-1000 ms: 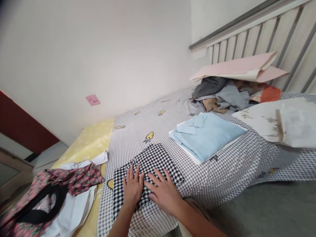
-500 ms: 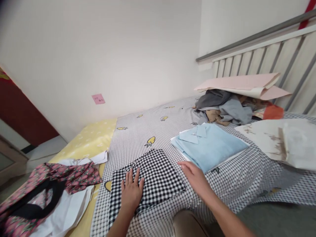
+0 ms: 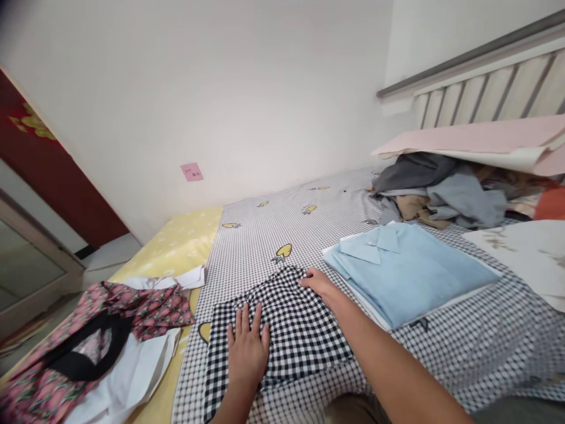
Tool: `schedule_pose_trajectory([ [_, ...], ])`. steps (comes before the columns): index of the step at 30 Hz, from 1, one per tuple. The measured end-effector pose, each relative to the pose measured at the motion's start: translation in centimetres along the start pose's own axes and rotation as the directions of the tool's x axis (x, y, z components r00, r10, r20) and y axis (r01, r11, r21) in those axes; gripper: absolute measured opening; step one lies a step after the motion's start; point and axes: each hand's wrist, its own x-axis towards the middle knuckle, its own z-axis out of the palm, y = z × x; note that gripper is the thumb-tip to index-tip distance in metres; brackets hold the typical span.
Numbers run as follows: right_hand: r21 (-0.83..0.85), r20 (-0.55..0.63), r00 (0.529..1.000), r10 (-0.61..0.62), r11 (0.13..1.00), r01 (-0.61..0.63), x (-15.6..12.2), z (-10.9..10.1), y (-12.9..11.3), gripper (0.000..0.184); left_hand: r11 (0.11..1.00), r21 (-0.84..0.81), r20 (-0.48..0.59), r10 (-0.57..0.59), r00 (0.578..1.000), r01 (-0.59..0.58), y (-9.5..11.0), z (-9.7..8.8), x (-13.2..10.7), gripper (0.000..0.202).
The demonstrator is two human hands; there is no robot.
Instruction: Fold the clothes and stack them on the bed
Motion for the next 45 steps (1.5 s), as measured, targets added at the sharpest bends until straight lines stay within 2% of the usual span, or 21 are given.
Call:
schedule_pose_trajectory([
  [5, 0.042, -0.117, 0.985, -0.126, 0.990, 0.132, -0.7, 0.6, 0.8, 0.026, 0.999, 0.029, -0.019, 0.012, 1.000, -0.012, 0.1, -0.3, 0.0, 0.055],
  [10, 0.061, -0.135, 0.968, -0.210, 0.974, 0.220, -1.5, 0.7, 1.1, 0.016, 0.999, 0.048, 0.003, 0.010, 1.000, -0.010, 0.1, -0.6, 0.0, 0.055],
  [11, 0.063, -0.125, 0.966, -0.226, 0.970, 0.235, -1.6, 0.6, 0.9, 0.023, 0.999, 0.050, 0.008, 0.008, 1.000, -0.008, 0.1, -0.7, 0.0, 0.055],
  [13, 0.017, -0.059, 0.958, -0.279, 0.960, 0.281, -1.6, 0.2, 0.5, 0.046, 0.999, 0.052, 0.015, 0.006, 1.000, -0.007, 0.1, -0.8, 0.0, 0.056],
  [15, -0.102, 0.054, 0.928, -0.369, 0.922, 0.372, -1.4, -0.4, -0.3, 0.062, 0.999, 0.051, 0.018, 0.003, 1.000, -0.004, 0.1, -0.8, 0.0, 0.056],
  [18, -0.346, 0.226, 0.870, -0.437, 0.799, 0.491, -0.6, -1.8, -1.6, 0.064, 1.000, 0.031, 0.028, -0.005, 1.000, 0.004, 0.1, -0.8, 0.0, 0.056],
  [20, -0.476, 0.307, 0.871, -0.384, 0.730, 0.490, 0.0, -2.9, -2.3, 0.055, 1.000, 0.012, 0.042, -0.010, 0.999, 0.010, 0.1, -0.8, 0.0, 0.056],
  [23, -0.556, 0.370, 0.883, -0.290, 0.692, 0.460, 1.0, -4.7, -2.7, 0.041, 1.000, 0.012, 0.048, -0.010, 0.999, 0.010, 0.2, -0.8, 0.1, 0.056],
  [27, -0.581, 0.353, 0.909, -0.224, 0.709, 0.400, 2.0, -6.1, -2.9, 0.058, 0.999, 0.035, 0.041, -0.008, 0.999, 0.006, 0.3, -0.9, 0.1, 0.056],
  [30, -0.579, 0.342, 0.917, -0.208, 0.722, 0.380, 2.7, -5.5, -3.2, 0.055, 0.999, 0.052, 0.045, -0.006, 0.999, 0.004, 0.3, -1.0, 0.1, 0.056],
  [33, -0.580, 0.388, 0.906, -0.171, 0.719, 0.384, 3.2, -4.0, -3.5, 0.051, 0.998, 0.062, 0.039, -0.008, 0.999, 0.006, 0.1, -0.8, 0.0, 0.056],
  [37, -0.613, 0.456, 0.888, -0.067, 0.699, 0.367, 3.5, -2.6, -3.7, 0.062, 0.999, 0.043, 0.042, -0.005, 0.999, 0.004, 0.0, -0.2, 0.1, 0.056],
  [42, -0.646, 0.547, 0.837, -0.007, 0.633, 0.427, 3.7, -2.9, -4.5, 0.049, 1.000, 0.015, 0.043, -0.013, 0.999, 0.013, 0.0, -0.2, 0.1, 0.056],
  [45, -0.696, 0.525, 0.851, -0.007, 0.572, 0.434, 3.8, -3.3, -5.2, 0.046, 1.000, 0.001, 0.049, -0.008, 0.999, 0.008, 0.1, -0.4, 0.0, 0.056],
])
